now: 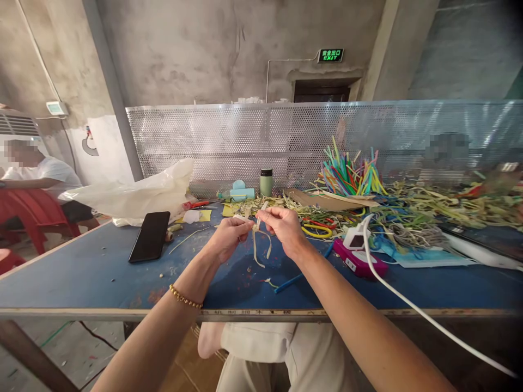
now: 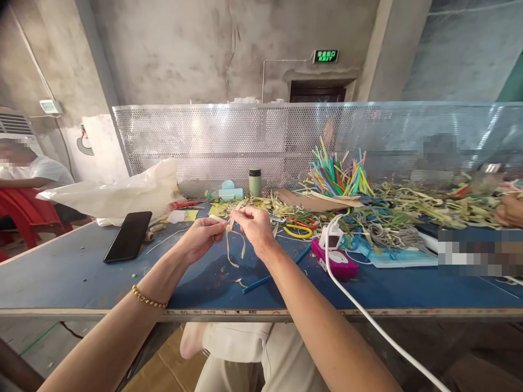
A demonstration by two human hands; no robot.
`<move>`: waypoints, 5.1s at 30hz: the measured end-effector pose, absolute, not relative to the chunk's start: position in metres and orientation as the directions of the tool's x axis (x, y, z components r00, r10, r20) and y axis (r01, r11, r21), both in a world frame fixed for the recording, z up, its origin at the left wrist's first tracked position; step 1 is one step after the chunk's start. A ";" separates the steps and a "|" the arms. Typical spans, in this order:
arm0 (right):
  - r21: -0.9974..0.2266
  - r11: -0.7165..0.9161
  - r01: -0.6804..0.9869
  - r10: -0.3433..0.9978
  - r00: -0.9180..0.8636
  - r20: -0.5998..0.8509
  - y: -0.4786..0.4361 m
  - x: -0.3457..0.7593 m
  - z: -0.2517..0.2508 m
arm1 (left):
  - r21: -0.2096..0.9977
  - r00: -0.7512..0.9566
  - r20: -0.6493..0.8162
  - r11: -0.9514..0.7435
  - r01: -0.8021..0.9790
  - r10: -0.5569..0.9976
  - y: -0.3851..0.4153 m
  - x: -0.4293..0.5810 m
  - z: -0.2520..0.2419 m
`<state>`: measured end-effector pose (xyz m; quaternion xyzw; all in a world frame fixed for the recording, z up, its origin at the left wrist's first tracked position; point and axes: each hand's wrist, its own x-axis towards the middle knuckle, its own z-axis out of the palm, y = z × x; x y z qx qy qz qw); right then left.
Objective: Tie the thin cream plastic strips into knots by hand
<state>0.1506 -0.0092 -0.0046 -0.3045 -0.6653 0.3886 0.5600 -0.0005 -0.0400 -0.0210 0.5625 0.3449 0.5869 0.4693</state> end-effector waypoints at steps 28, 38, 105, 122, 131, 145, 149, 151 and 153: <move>-0.863 0.505 0.014 0.847 -0.203 0.492 -0.009 0.153 -0.006 | 0.937 0.204 0.349 -0.341 -0.075 0.915 -0.045 -0.003 -0.018; -0.860 0.508 0.050 0.841 -0.245 0.483 -0.009 0.151 -0.008 | 0.952 0.194 0.246 -0.199 -0.233 0.950 -0.045 -0.005 -0.016; -0.903 0.422 0.074 0.850 -0.378 0.366 -0.029 0.156 -0.034 | 0.975 0.136 0.164 -0.140 -0.174 0.977 -0.081 0.008 -0.051; -0.841 0.506 0.192 0.790 -0.493 0.364 -0.039 0.173 -0.027 | 0.923 0.046 0.136 -0.110 -0.369 0.990 -0.086 0.007 -0.049; -0.768 0.597 0.234 0.743 -0.523 0.418 -0.038 0.173 -0.029 | 0.930 0.062 0.108 -0.079 -0.359 0.992 -0.089 0.008 -0.047; -0.650 0.698 0.300 0.706 -0.441 0.555 -0.038 0.172 -0.028 | 0.904 0.159 0.096 -0.019 -0.427 0.983 -0.092 0.006 -0.047; -0.588 0.752 0.297 0.655 -0.430 0.621 -0.038 0.172 -0.027 | 0.903 0.158 0.093 -0.016 -0.429 0.983 -0.091 0.006 -0.049; -0.489 0.795 0.359 0.602 -0.374 0.705 -0.039 0.172 -0.027 | 0.894 0.138 0.095 -0.023 -0.448 0.986 -0.089 0.006 -0.049; -0.367 0.812 0.453 0.514 -0.260 0.817 -0.040 0.172 -0.028 | 0.867 0.074 0.101 -0.051 -0.496 0.992 -0.087 0.006 -0.048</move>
